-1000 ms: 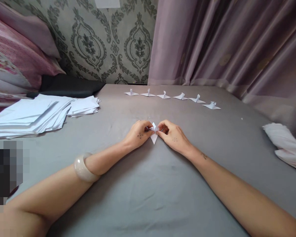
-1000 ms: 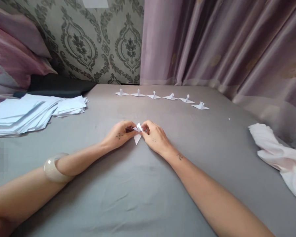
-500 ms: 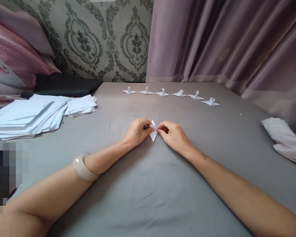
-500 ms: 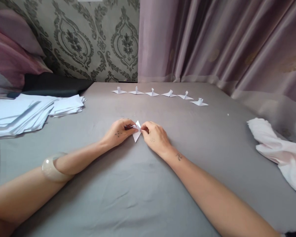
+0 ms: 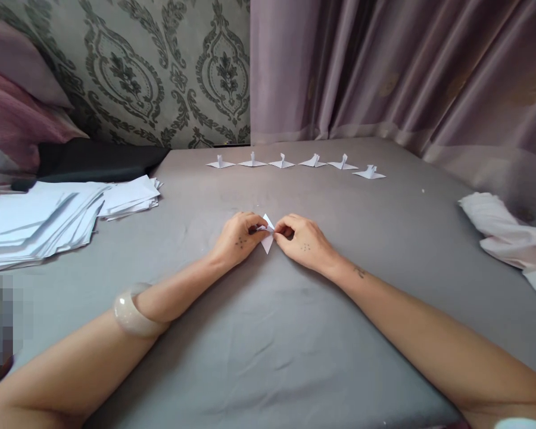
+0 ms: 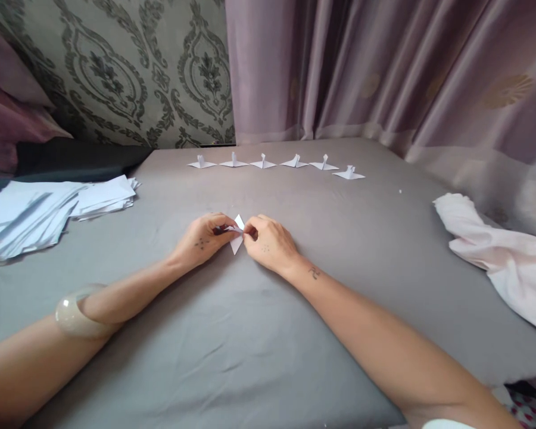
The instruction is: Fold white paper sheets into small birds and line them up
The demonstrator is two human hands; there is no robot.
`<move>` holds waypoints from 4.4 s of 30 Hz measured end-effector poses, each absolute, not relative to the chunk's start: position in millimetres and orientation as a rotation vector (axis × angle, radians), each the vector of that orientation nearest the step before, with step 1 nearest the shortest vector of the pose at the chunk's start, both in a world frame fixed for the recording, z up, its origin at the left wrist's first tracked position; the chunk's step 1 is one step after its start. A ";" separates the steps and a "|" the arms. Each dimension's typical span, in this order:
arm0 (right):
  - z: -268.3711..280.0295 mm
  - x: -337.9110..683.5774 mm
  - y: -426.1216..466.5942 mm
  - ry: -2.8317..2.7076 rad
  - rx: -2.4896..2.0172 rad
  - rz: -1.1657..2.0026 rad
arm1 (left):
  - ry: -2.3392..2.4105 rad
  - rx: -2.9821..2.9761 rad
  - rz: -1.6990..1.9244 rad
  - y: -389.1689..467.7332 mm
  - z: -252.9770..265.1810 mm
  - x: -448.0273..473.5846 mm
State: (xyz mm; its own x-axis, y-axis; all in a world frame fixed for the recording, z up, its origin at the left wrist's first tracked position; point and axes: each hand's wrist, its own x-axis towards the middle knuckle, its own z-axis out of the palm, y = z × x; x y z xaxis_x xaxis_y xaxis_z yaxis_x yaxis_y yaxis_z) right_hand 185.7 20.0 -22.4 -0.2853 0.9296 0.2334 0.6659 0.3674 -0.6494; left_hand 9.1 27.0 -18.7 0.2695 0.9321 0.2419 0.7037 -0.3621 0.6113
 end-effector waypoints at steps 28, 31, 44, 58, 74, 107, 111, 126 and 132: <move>-12.1 183.5 39.2 -1.982 -1.419 0.911 | 1.487 2.194 0.817 27.1 -15.7 7.8; -9.5 182.9 38.9 -1.979 -1.450 0.929 | 1.473 2.181 0.823 28.0 -16.3 7.4; 1.9 167.2 33.8 -1.937 -1.570 0.813 | 1.445 2.235 0.821 30.9 -22.8 6.8; 2.0 171.1 41.0 -1.490 -1.616 1.396 | 1.400 2.203 0.806 32.4 -23.6 5.0; 9.1 171.5 42.4 -1.292 -1.603 1.639 | 1.360 2.222 0.784 30.4 -21.6 5.4; 11.8 179.1 50.5 -1.320 -1.672 1.759 | 1.282 2.254 0.816 31.7 -23.9 4.2; 9.4 179.9 50.9 -1.265 -1.647 1.776 | 1.289 2.219 0.844 31.4 -23.1 3.9; 5.7 181.7 50.6 -1.412 -1.692 1.650 | 1.345 2.049 0.859 28.6 -20.0 6.8; 4.9 181.8 51.3 -1.417 -1.716 1.628 | 1.357 2.036 0.812 27.5 -18.6 6.9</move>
State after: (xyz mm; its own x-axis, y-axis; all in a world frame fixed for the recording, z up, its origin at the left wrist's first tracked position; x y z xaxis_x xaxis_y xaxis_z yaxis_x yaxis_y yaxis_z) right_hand 181.8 51.3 4.9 -0.1803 0.8378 -0.5154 0.3949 -0.4182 -0.8180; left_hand 6.9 27.5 -18.6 0.3054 0.9355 0.1778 0.5987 -0.3338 0.7281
